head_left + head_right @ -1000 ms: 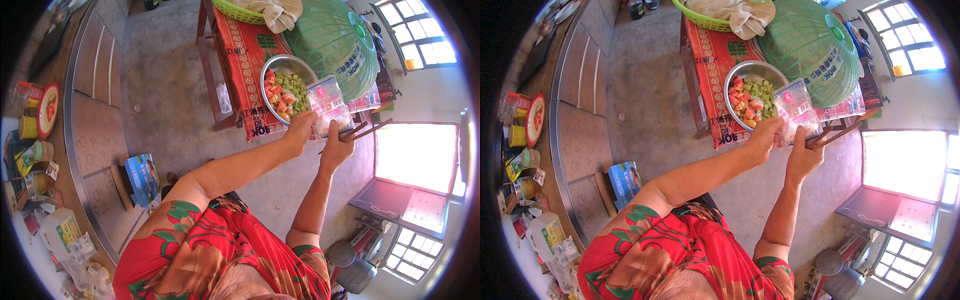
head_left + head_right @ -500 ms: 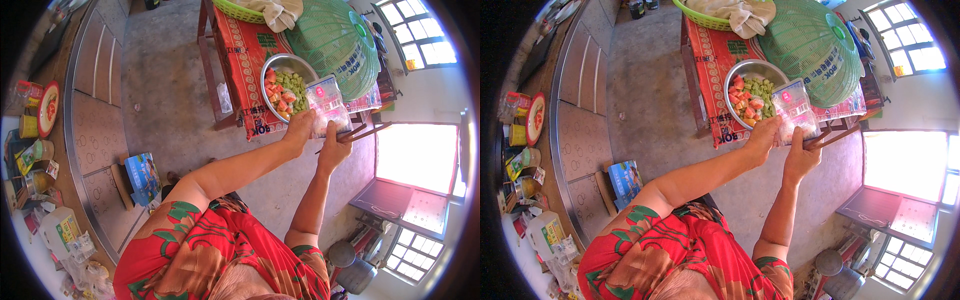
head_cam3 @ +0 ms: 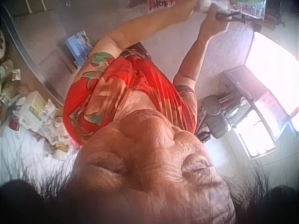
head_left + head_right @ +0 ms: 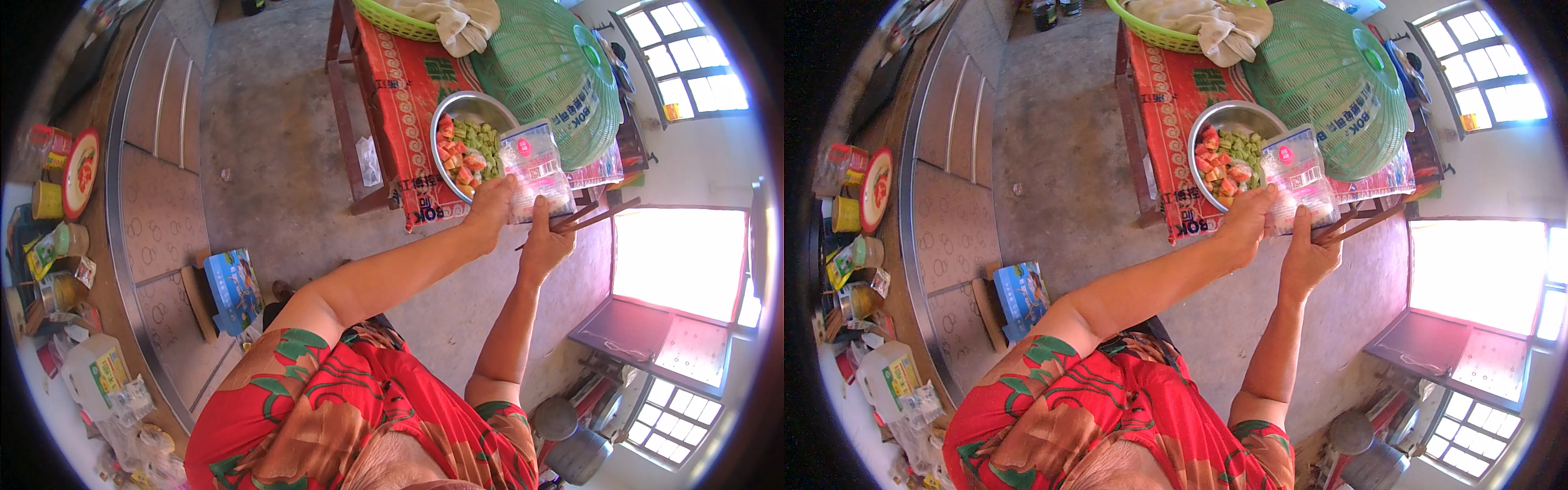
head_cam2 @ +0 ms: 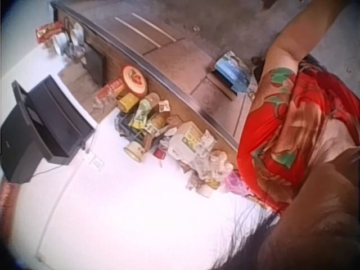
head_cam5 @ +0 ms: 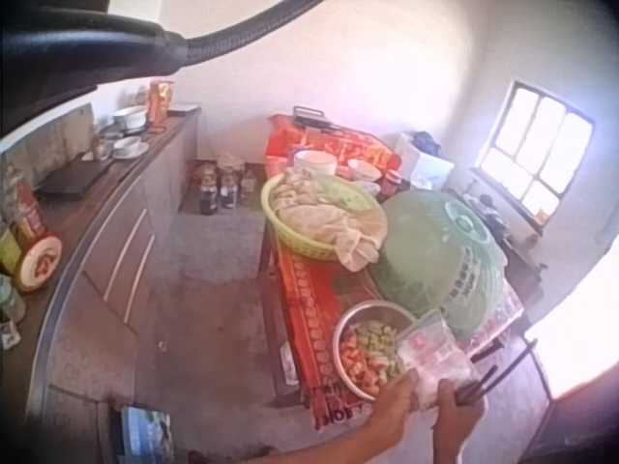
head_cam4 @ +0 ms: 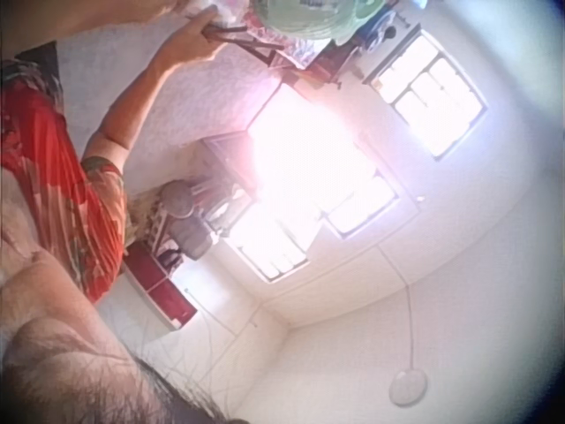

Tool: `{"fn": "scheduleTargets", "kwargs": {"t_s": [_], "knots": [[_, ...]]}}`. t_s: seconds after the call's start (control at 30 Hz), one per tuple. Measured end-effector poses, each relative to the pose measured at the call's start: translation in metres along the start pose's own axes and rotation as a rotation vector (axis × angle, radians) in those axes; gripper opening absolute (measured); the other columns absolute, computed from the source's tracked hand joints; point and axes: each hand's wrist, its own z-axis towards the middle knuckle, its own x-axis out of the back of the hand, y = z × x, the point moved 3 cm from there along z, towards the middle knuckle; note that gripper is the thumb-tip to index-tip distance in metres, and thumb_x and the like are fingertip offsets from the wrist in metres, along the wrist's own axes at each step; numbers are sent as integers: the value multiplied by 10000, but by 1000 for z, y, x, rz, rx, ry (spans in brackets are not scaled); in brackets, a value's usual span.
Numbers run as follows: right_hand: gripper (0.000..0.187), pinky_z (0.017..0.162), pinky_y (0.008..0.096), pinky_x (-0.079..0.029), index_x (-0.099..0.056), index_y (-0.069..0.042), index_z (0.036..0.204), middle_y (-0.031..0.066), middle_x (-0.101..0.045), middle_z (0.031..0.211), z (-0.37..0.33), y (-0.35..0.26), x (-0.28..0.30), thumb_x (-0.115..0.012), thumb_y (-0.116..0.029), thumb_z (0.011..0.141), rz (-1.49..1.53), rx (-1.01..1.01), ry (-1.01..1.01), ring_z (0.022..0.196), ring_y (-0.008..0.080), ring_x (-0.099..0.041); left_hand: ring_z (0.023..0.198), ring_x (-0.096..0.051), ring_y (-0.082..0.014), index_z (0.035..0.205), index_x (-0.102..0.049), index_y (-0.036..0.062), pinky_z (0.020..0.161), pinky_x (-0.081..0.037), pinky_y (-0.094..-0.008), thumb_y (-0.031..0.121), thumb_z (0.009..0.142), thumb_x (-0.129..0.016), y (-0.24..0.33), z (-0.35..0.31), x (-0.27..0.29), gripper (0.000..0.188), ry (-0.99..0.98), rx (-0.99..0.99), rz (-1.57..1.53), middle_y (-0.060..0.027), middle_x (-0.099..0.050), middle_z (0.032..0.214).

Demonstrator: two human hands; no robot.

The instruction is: The person adds seasoning from a small packet and a jar to a bowl of chopped vegetables using chopsticks. They then pour oil from a large bottle into a small bowl and move around the kitchen carrying the bowl and other items.

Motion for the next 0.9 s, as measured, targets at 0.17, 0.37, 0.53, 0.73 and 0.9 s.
{"fn": "scheduleTargets", "kwargs": {"t_s": [0.17, 0.37, 0.53, 0.73, 0.9], "knots": [[203, 497, 216, -390, -597, 22, 869, 19, -586, 749, 2, 2, 0, -700, -128, 781, -21, 5, 5, 593, 62, -488, 706, -555, -124, 936, -576, 34, 619, -466, -284, 266, 936, -441, -2, 6, 3, 268, 30, 17, -14, -51, -590, 842], [213, 455, 223, -362, -600, 17, 847, 15, -575, 701, 0, 6, 5, -708, -151, 774, -68, -25, 25, 540, 61, -463, 821, -598, -142, 1035, -540, 35, 742, -494, -317, 255, 948, -413, -8, 9, 4, 268, 37, -27, 19, -59, -611, 954], [200, 435, 222, -347, -593, 9, 821, 11, -559, 662, -7, 2, 7, -702, -153, 778, -5, -31, 37, 519, 60, -449, 833, -591, -139, 1063, -532, 31, 742, -490, -311, 266, 952, -404, -12, 7, 7, 290, -57, 35, 32, -52, -605, 973], [201, 424, 218, -339, -594, 8, 818, 7, -552, 636, -11, 10, 12, -699, -158, 778, -36, -46, 24, 482, 56, -434, 755, -577, -121, 975, -562, 44, 678, -471, -284, 316, 947, -425, -12, 3, 12, 306, -39, 31, 81, -40, -609, 892], [214, 619, 250, -467, -600, 57, 914, 64, -630, 829, -20, 5, 11, -684, -92, 785, -37, -179, 10, 711, 102, -563, 676, -529, -100, 914, -571, 55, 586, -417, -265, 342, 941, -442, -6, -7, 7, 316, 8, 10, 41, -24, -595, 820]]}}
